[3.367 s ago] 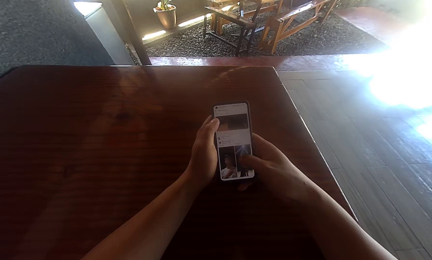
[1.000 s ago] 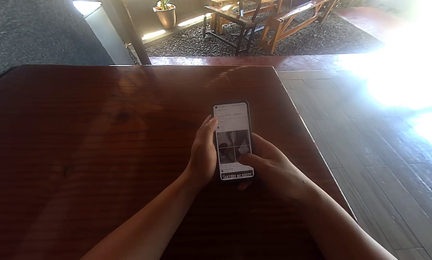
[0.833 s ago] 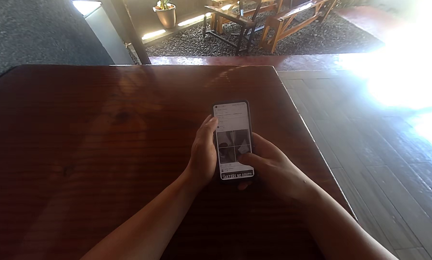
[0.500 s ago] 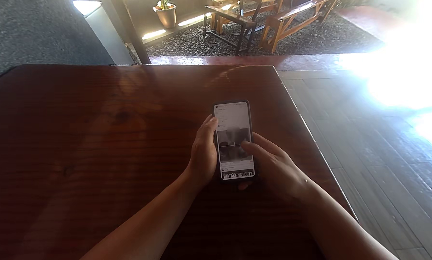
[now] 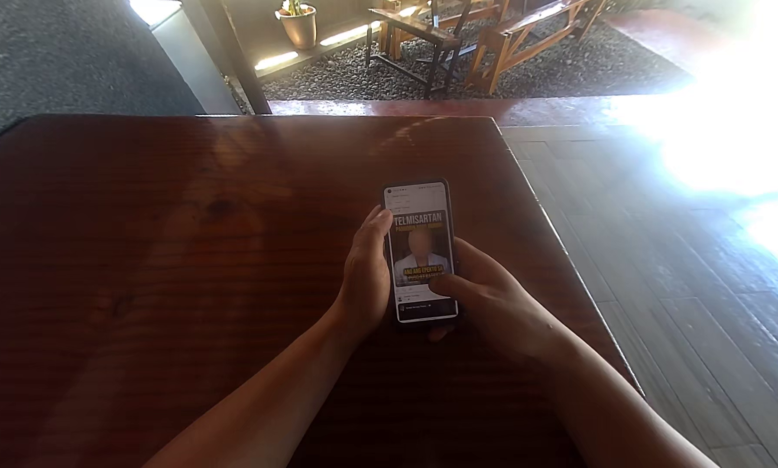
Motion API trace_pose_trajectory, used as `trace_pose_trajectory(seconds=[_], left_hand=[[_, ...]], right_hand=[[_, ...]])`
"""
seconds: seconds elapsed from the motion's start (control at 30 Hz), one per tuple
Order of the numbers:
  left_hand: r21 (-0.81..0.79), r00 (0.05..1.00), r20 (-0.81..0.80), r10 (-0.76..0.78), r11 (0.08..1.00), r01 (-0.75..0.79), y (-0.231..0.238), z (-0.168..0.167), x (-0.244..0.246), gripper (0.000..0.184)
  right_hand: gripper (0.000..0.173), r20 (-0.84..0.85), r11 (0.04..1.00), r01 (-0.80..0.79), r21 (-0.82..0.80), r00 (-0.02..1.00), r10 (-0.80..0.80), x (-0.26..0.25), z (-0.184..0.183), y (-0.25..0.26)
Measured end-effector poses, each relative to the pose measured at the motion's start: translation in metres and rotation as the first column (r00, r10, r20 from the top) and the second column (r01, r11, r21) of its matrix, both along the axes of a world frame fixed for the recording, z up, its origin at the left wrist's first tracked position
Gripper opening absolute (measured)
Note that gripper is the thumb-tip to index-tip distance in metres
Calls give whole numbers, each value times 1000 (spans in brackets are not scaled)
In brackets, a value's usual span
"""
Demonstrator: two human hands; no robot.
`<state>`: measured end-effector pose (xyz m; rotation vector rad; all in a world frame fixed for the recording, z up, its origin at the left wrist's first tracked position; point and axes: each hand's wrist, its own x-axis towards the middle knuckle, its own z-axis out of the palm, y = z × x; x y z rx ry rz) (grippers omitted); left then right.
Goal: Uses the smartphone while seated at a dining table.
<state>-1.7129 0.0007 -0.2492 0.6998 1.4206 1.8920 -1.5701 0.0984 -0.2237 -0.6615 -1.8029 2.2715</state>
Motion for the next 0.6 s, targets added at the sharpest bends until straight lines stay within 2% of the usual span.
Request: trace_pose_trajectory(seconds=[0.17,0.27,0.4,0.6], left_hand=[[1,1000,21,21,1000,-21,1,1,1,52],[-31,1000,8,30,999,-30,1,1,1,53],[-18,1000,6,21,1000,-21,1,1,1,53],[3,1000,8,14,1000,-14,1,1,1,52]], right_hand=[[29,35,998,50,-48,998,-48,-1,1,-1],[26,4,999,24,-32,1000,-24,-1,0,-1],[32,-5,1000,-2,0,1000,2,0,0,0],[33,-8,1000,1,-4,1000,-1,0,1,0]])
